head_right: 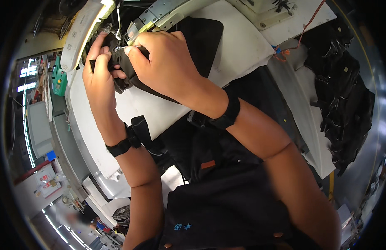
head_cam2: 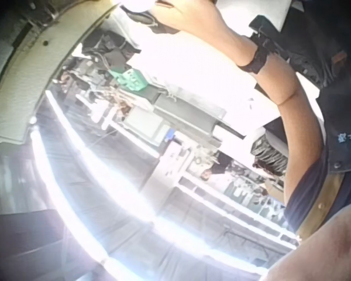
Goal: Sewing and repairing a brown fabric bag using an industrial sewing machine.
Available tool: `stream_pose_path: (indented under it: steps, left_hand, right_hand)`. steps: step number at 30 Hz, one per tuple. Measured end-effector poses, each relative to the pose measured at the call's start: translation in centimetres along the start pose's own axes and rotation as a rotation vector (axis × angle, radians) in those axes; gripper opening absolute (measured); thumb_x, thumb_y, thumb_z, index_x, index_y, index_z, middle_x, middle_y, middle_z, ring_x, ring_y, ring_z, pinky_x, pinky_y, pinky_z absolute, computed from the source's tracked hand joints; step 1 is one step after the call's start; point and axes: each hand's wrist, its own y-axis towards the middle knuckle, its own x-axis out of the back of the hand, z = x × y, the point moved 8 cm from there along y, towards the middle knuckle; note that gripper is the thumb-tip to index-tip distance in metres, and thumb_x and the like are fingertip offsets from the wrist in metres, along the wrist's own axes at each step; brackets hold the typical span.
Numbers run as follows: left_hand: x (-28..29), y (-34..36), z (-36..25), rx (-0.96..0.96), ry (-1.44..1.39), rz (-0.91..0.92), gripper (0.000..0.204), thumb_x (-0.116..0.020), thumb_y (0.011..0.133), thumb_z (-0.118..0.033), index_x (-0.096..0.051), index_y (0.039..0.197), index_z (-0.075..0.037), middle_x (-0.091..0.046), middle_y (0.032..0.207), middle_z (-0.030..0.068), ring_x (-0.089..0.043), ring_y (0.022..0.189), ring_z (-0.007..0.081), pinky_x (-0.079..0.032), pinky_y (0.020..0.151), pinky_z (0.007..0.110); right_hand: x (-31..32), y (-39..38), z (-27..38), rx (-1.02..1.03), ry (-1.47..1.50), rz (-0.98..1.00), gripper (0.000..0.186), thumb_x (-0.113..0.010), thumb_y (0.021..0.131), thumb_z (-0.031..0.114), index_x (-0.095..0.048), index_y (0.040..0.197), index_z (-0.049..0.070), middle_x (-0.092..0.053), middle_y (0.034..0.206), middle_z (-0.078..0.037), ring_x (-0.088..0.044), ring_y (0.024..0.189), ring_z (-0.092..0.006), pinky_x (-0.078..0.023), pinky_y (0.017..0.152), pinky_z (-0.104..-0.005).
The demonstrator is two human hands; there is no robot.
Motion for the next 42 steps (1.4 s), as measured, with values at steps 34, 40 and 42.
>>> stream_pose_path:
  steps: [34, 40, 42]
  left_hand:
    - [-3.1, -1.0, 0.8, 0.055, -0.548, 0.136, 0.046, -0.055, 0.098, -0.001, -0.051, 0.141, 0.015, -0.06, 0.134, 0.0176, -0.057, 0.085, 0.0127, -0.051, 0.069, 0.029]
    - [-3.2, -0.7, 0.4, 0.002, -0.568, 0.134, 0.048, -0.052, 0.095, 0.003, -0.048, 0.141, 0.017, -0.06, 0.135, 0.0187, -0.057, 0.082, 0.0136, -0.053, 0.07, 0.03]
    - [-3.3, -0.6, 0.3, -0.007, -0.573, 0.145, 0.048, -0.052, 0.095, 0.003, -0.048, 0.14, 0.018, -0.06, 0.133, 0.0187, -0.056, 0.081, 0.0136, -0.053, 0.069, 0.03]
  right_hand:
    - [3.5, 0.5, -1.0, -0.048, -0.104, -0.033, 0.018, -0.068, 0.094, 0.013, -0.069, 0.09, -0.005, -0.067, 0.07, -0.011, -0.055, 0.061, -0.013, -0.046, 0.062, -0.0276]
    - [3.6, 1.0, -0.7, -0.06, -0.089, -0.019, 0.018, -0.068, 0.094, 0.013, -0.069, 0.089, -0.003, -0.062, 0.067, -0.013, -0.048, 0.055, -0.0131, -0.04, 0.053, -0.0304]
    - [3.7, 1.2, 0.1, 0.029, -0.126, -0.073, 0.018, -0.067, 0.094, 0.013, -0.068, 0.088, -0.003, -0.058, 0.064, -0.013, -0.043, 0.053, -0.0133, -0.036, 0.05, -0.0317]
